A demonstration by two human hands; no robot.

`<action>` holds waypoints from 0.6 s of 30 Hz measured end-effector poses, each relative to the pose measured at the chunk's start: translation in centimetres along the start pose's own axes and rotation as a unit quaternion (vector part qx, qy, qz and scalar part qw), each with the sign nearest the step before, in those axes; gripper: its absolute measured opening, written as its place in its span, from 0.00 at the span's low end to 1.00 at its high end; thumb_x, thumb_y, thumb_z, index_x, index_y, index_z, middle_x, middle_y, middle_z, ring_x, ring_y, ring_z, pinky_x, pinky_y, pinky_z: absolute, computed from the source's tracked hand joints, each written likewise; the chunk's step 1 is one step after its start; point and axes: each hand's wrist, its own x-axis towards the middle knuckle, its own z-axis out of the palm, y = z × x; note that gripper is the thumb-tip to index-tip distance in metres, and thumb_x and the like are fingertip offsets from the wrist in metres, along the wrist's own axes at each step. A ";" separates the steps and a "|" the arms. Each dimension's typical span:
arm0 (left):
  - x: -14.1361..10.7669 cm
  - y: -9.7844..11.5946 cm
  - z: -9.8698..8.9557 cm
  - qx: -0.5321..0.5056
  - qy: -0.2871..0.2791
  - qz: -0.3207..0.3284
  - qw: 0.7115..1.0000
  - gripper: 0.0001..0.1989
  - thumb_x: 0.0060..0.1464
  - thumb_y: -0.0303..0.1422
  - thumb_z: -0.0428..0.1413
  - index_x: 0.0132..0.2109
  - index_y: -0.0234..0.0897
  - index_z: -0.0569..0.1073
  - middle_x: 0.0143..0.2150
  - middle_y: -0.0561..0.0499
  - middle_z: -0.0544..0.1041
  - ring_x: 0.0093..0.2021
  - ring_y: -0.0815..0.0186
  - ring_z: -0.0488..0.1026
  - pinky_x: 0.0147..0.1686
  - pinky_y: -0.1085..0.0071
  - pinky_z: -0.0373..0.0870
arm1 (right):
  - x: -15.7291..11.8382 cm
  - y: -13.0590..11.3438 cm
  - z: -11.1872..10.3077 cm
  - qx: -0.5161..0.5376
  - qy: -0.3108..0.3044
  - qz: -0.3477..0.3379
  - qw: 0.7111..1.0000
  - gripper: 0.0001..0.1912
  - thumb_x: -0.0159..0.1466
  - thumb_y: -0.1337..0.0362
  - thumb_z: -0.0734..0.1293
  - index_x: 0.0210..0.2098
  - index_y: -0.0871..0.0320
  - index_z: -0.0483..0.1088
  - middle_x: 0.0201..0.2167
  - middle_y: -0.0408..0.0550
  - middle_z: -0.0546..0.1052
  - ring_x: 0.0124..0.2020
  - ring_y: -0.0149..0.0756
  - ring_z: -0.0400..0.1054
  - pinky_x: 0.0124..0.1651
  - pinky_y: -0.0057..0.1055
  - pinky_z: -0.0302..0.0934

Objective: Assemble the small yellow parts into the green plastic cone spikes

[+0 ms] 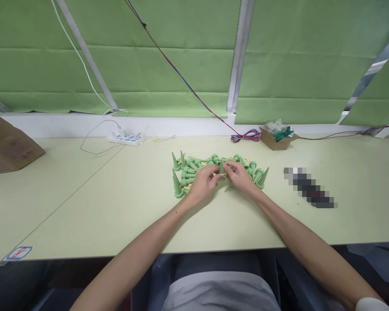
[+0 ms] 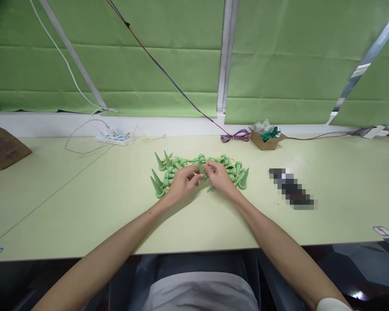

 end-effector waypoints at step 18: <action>0.4 0.4 -0.5 -0.339 -0.064 -0.166 0.924 0.19 0.51 0.46 0.62 0.29 0.34 0.69 0.20 0.54 0.68 0.20 0.72 0.65 0.22 0.73 0.63 | -0.3 -1.1 -0.1 -0.051 0.015 -0.077 0.996 0.16 0.69 0.57 0.59 0.26 0.56 0.60 0.22 0.39 0.57 0.23 0.30 0.50 0.27 0.31 0.45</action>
